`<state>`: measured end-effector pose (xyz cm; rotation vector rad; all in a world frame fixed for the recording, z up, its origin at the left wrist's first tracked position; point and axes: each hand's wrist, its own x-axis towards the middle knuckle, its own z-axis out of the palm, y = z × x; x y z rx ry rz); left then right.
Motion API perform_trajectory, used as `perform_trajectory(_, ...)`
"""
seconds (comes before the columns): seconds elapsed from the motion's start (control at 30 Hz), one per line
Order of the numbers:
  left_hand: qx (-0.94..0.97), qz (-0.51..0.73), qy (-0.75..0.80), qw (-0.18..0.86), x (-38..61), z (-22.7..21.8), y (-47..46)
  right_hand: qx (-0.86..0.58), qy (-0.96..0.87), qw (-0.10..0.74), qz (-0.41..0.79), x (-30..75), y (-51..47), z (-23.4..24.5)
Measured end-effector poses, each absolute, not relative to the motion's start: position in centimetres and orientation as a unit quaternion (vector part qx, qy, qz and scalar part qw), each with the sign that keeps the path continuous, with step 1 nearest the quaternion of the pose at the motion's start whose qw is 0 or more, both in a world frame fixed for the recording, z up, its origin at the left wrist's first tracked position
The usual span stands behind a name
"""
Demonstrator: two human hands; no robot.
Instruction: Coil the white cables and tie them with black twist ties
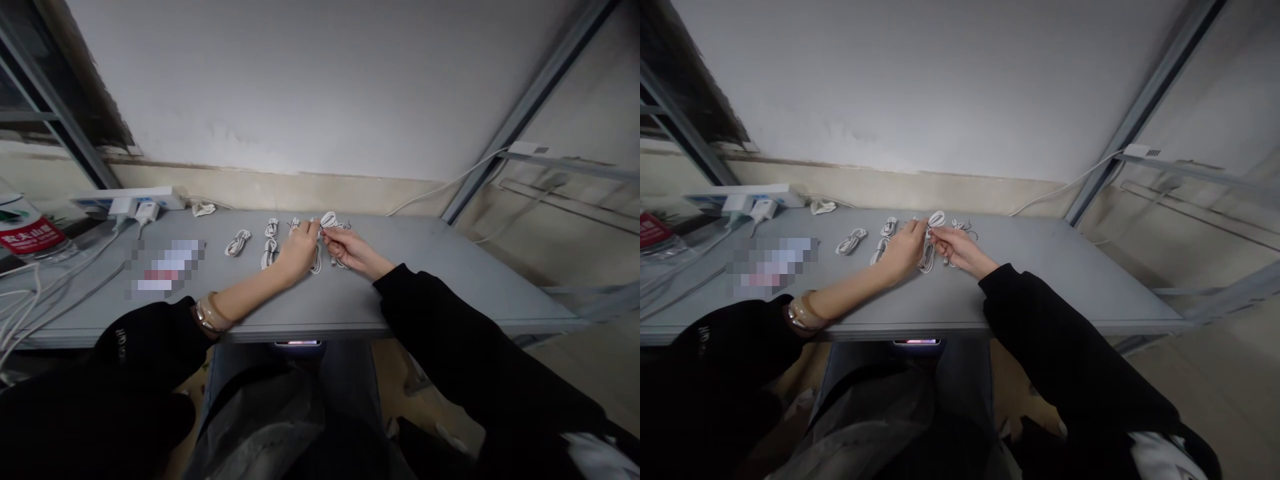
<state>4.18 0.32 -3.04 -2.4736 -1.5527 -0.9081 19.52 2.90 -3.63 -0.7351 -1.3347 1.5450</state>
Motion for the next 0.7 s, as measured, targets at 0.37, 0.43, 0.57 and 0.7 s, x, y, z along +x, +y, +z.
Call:
perform_trajectory(0.37,-0.825,-0.259,-0.501,0.039,4.3,-2.9,0.4,-0.348,-0.682,0.556,0.324,18.9,2.1,-4.1)
perform_trajectory(0.43,-0.843,-0.329,-0.424,0.031,3.8,-3.4,1.0,-0.358,-0.682,0.561,0.303,19.3,2.4,-4.0)
perform_trajectory(0.57,-0.854,-0.457,-0.246,0.024,3.2,-4.2,1.7,-0.379,-0.663,0.539,0.355,20.1,3.2,-3.8)
perform_trajectory(0.7,-0.822,-0.522,-0.226,0.015,3.2,-4.1,1.7,-0.371,-0.666,0.499,0.412,20.2,3.0,-3.4)
